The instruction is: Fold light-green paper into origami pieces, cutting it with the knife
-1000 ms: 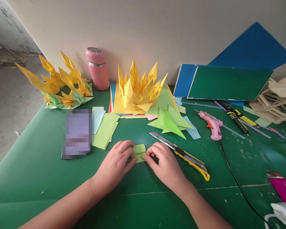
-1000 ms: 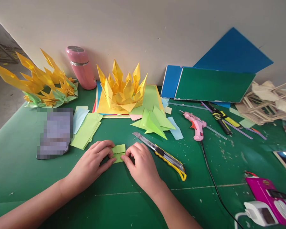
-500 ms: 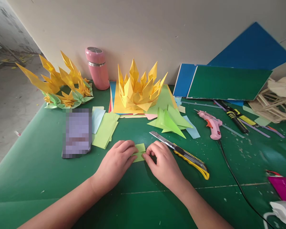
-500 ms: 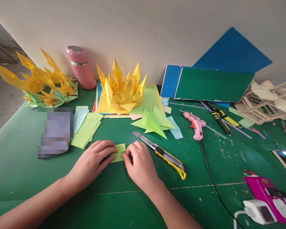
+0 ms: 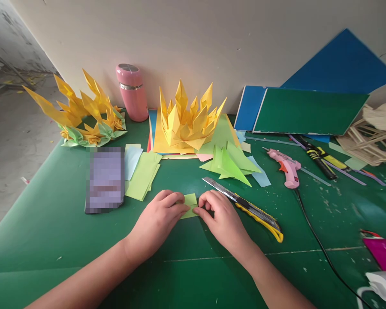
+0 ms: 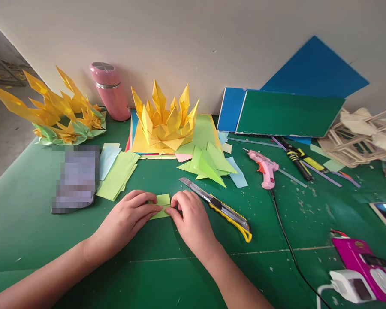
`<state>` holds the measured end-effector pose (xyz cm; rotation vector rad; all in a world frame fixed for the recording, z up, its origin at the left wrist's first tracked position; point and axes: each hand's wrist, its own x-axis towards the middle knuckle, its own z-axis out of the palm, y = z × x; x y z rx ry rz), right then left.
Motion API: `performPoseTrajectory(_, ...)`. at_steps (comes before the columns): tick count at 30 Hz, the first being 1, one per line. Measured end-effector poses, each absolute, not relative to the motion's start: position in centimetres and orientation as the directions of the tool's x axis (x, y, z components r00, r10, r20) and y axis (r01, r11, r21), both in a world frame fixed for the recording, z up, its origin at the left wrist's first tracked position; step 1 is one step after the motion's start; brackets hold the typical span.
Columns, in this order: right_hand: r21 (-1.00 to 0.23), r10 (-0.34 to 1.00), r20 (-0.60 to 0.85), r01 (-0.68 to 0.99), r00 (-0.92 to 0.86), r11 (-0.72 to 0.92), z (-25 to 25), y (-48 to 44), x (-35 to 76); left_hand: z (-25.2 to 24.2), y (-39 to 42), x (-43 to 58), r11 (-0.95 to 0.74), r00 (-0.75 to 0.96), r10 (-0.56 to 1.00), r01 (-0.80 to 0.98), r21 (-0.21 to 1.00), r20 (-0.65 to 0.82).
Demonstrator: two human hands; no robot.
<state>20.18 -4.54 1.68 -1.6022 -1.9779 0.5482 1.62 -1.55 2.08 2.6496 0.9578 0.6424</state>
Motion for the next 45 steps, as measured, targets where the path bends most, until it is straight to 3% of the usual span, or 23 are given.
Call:
performPoseTrajectory(7,-0.638,0.982,0.117,0.747,-0.147,0.188,1.8,-4.5,20.3,2.0,-1.6,1.6,-0.728,0.669,0.676,0.538,0.426,0.31)
performPoseTrajectory(13,-0.596,0.978,0.174,0.778,-0.117,0.199,1.2,-5.1,19.4,1.8,-1.2,1.5,-0.687,0.656,0.701,0.515,0.513,0.279)
performPoseTrajectory(18,-0.659,0.982,0.142,0.729,-0.12,0.185,1.3,-5.2,19.9,1.7,-0.9,1.3,-0.666,0.654,0.711,0.506,0.548,0.26)
performPoseTrajectory(23,-0.689,0.981,0.132,0.699,-0.14,0.193,1.4,-5.2,20.2,1.5,-0.8,1.3,-0.655,0.653,0.716,0.504,0.563,0.248)
performPoseTrajectory(35,-0.6,0.955,0.286,0.763,-0.074,0.239,0.6,-5.6,17.0,1.5,-0.6,1.3,-0.631,0.65,0.724,0.491,0.601,0.23)
performPoseTrajectory(45,-0.627,0.97,0.23,0.749,-0.086,0.215,0.7,-5.4,17.4,1.4,-0.5,1.2,-0.654,0.657,0.712,0.494,0.572,0.247)
